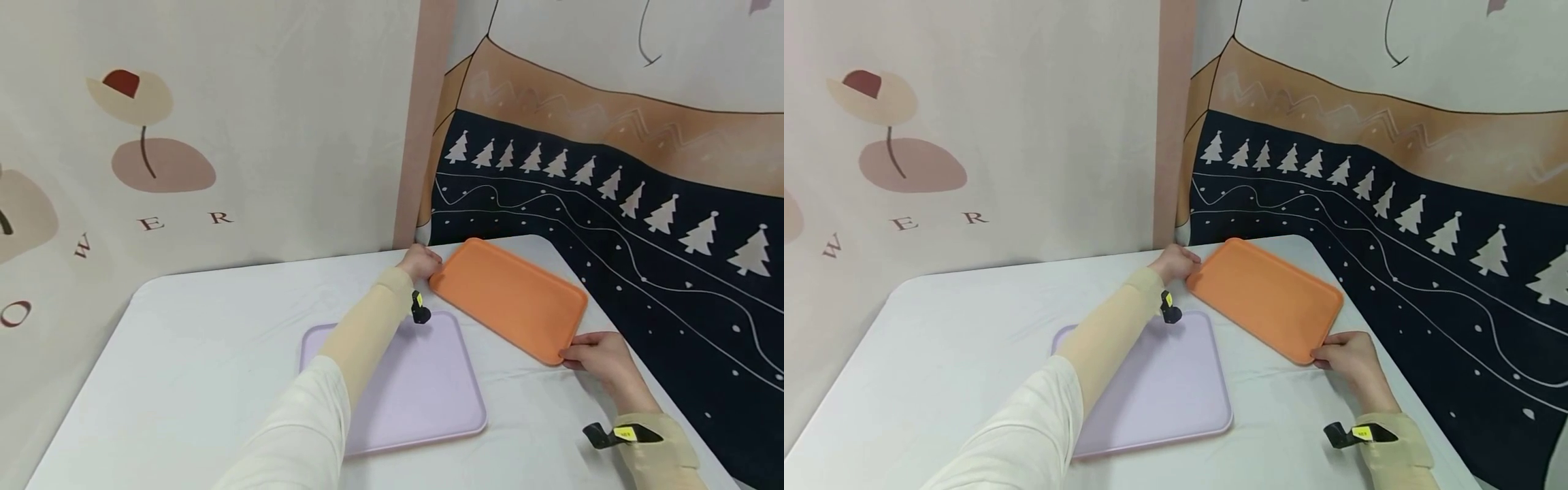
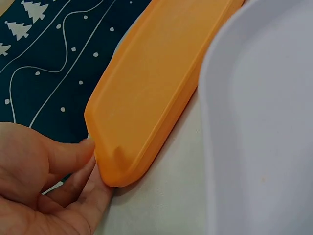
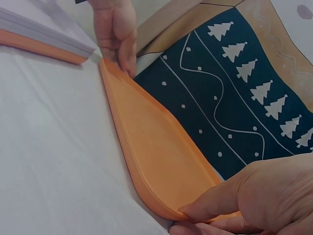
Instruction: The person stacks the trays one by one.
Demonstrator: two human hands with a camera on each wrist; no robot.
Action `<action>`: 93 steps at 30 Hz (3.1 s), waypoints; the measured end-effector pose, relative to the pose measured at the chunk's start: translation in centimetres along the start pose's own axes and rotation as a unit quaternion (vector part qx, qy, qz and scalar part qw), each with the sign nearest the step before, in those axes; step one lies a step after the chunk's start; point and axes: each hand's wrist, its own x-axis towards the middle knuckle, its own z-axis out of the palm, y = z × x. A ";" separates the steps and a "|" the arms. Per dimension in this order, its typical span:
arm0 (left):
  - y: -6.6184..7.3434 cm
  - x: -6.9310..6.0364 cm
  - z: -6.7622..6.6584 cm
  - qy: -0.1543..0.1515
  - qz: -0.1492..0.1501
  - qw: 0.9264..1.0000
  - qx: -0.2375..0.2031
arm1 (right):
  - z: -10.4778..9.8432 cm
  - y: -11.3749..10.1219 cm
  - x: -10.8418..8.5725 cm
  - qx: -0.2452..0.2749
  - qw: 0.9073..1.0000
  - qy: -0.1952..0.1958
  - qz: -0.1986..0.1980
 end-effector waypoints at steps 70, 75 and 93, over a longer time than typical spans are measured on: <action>3.6 -10.3 -10.7 0.014 -0.010 0.967 -0.255 | -2.3 -8.7 -1.6 0.073 0.989 0.021 -0.126; 3.0 -12.0 -11.9 0.033 -0.008 0.962 -0.271 | -1.5 -9.7 -1.6 0.084 0.988 0.010 -0.132; -0.2 -16.3 -14.4 0.065 -0.012 0.954 -0.293 | 0.7 -11.6 -2.2 0.127 0.976 -0.042 -0.169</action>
